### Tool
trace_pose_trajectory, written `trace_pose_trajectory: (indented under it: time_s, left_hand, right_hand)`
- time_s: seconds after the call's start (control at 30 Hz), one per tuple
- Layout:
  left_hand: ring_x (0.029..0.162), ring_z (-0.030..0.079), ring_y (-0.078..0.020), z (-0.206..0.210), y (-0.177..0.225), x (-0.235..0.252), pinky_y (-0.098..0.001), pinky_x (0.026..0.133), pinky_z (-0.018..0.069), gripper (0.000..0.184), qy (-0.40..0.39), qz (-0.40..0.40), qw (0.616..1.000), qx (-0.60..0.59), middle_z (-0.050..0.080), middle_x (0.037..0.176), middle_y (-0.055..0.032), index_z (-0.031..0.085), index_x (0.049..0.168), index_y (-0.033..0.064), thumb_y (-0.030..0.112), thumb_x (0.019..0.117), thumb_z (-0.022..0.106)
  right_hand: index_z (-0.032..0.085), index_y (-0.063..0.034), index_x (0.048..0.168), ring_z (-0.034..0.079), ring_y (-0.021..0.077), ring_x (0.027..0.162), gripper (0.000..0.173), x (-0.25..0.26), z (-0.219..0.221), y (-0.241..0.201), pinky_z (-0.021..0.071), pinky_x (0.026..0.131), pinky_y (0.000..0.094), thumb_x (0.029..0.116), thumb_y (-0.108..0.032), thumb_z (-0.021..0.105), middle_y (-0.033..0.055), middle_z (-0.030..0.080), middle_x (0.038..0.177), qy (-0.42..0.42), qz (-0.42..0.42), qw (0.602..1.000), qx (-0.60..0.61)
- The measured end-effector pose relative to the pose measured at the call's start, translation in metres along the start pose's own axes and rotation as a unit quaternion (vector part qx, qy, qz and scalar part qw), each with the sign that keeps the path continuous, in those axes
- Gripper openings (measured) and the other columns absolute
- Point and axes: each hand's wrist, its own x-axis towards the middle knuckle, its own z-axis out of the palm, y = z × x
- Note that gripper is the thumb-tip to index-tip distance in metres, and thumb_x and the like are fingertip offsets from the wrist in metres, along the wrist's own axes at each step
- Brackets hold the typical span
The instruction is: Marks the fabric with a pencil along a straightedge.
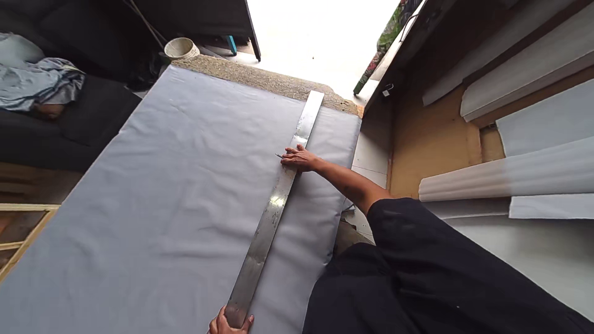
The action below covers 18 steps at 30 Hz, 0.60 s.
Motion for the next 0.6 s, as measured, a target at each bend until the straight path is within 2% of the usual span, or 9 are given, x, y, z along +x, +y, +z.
trace_pose_trajectory:
  time_s: [0.1,0.33,0.47,0.6]
  left_hand:
    - [0.128,0.051,-0.0520,0.002,0.005,0.002,-0.0663,0.106,0.0402,0.102,-0.012,-0.011,1.000,-0.001,0.055,0.138,-0.0317,0.054,0.145,0.0026,0.035,0.0595,0.099]
    - [0.133,0.050,-0.0488,-0.002,0.017,0.003,-0.0685,0.111,0.0343,0.103,-0.030,-0.041,0.998,0.023,0.054,0.142,-0.0295,0.052,0.147,0.0016,0.034,0.0605,0.099]
    - [0.134,0.048,-0.0511,-0.007,0.026,0.005,-0.0707,0.110,0.0347,0.103,-0.048,-0.062,0.997,0.023,0.052,0.143,-0.0312,0.050,0.148,0.0006,0.031,0.0615,0.099]
    - [0.135,0.048,-0.0501,-0.010,0.034,0.004,-0.0705,0.110,0.0351,0.103,-0.053,-0.080,0.995,0.024,0.051,0.146,-0.0301,0.050,0.149,0.0028,0.029,0.0623,0.099]
  right_hand:
    - [0.056,-0.0211,0.142,0.031,0.0356,0.153,0.075,0.007,-0.001,0.004,0.0280,0.108,0.0786,0.0742,-0.011,0.087,0.0021,0.050,0.156,-0.006,0.003,1.000,0.003]
    - [0.054,-0.0218,0.144,0.029,0.0372,0.153,0.083,0.006,-0.003,0.008,0.0243,0.109,0.0795,0.0697,-0.012,0.090,0.0025,0.048,0.158,-0.006,0.002,1.000,0.008]
    - [0.053,-0.0232,0.145,0.029,0.0378,0.153,0.082,0.007,-0.002,0.014,0.0238,0.109,0.0802,0.0723,-0.014,0.089,0.0024,0.048,0.158,-0.006,-0.008,1.000,0.004]
    - [0.055,-0.0224,0.144,0.030,0.0379,0.152,0.074,0.006,-0.003,0.013,0.0243,0.109,0.0797,0.0775,-0.008,0.083,0.0025,0.048,0.158,0.002,-0.010,1.000,0.005]
